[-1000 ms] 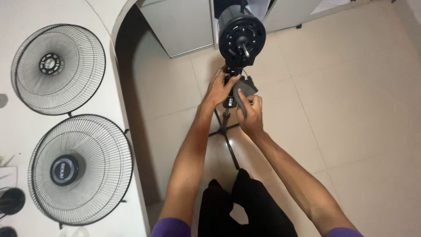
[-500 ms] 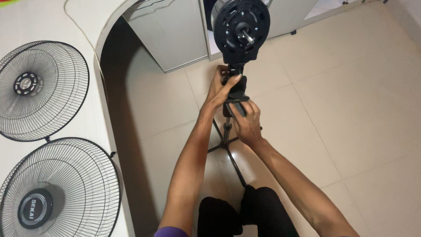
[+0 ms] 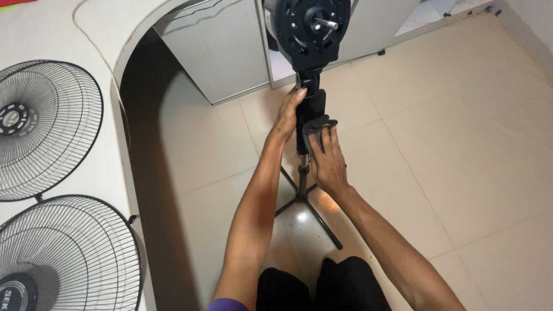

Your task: The person wipes the exterior of a black fan motor housing with a gray cloth, rotating the motor to reach different sides. The person then wipes the metal stand and places the cloth on a nearby table.

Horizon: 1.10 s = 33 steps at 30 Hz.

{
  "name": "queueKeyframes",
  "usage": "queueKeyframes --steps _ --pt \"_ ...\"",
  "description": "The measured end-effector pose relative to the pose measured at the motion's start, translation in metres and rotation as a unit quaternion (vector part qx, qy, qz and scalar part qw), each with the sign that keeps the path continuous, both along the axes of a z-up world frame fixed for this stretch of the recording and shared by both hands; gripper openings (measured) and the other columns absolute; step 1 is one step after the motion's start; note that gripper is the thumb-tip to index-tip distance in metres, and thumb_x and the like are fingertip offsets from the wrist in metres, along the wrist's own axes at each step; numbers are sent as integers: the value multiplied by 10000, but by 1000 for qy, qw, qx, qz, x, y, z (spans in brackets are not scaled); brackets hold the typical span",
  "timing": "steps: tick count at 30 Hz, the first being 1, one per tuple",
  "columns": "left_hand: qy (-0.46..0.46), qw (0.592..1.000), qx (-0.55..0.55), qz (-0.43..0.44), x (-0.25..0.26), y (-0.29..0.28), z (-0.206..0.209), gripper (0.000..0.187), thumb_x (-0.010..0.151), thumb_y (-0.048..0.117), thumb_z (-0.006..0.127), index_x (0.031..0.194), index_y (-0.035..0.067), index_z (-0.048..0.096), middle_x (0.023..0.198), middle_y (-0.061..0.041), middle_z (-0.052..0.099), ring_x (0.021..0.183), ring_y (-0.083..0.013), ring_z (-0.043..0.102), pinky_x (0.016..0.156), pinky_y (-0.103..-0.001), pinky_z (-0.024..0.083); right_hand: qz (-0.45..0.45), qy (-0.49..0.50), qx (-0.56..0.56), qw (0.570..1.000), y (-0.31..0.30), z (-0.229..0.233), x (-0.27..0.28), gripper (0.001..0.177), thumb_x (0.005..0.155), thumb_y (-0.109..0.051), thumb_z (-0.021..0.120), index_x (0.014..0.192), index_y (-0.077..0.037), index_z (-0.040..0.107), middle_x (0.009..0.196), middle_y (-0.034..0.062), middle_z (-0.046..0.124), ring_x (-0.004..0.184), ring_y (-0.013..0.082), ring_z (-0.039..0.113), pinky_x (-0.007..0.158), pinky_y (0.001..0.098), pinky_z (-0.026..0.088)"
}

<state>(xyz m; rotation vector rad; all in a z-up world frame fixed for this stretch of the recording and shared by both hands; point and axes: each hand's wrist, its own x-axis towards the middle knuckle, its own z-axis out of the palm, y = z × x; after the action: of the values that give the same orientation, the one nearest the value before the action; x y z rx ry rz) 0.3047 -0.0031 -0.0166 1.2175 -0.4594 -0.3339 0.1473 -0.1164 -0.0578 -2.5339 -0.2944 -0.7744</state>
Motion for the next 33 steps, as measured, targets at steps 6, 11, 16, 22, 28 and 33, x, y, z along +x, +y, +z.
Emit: queueKeyframes --steps 6,11,16,22,28,33 --pt "-11 1000 0 -14 7 -2 -1 643 985 551 520 1242 -20 665 1133 -121 729 1069 -222 683 1002 -354 517 1 -57 0 998 -7 13 28 683 917 -64 696 1549 -97 438 1636 293 254 1501 589 220 1190 602 371" --pt "-18 1000 5 -17 8 2 4 658 984 563 518 1266 -15 657 1198 -122 711 1129 -212 669 1030 -347 505 8 -115 4 993 -4 7 49 678 943 -35 688 1567 -45 425 1648 290 247 1512 601 223 1214 615 383" --pt "60 997 -12 -44 6 5 7 652 963 532 564 1346 5 593 1164 -80 658 1080 -194 625 973 -363 511 9 -65 10 998 7 -40 14 658 937 -58 708 1535 -39 435 1596 332 280 1449 614 316 1148 606 428" --pt "83 992 -12 -90 7 14 1 672 940 537 584 1381 31 560 1224 -87 652 1153 -199 615 1027 -375 489 7 -85 14 996 5 -42 12 654 965 -70 696 1549 -36 403 1595 354 252 1438 653 295 1162 643 398" --pt "94 991 -16 -92 8 11 -12 732 958 569 547 1445 23 548 1335 -182 670 1278 -275 633 1133 -409 476 -22 -118 -47 992 11 -9 38 652 1031 -146 706 1604 -99 398 1639 269 260 1511 583 176 1225 724 240" --pt "141 987 22 -78 8 10 -16 771 959 563 488 1556 82 410 1457 -176 577 1321 -294 591 1131 -443 472 21 -82 -130 988 12 -41 15 590 933 -151 720 1494 -148 541 1524 168 430 1509 477 222 1212 722 221"
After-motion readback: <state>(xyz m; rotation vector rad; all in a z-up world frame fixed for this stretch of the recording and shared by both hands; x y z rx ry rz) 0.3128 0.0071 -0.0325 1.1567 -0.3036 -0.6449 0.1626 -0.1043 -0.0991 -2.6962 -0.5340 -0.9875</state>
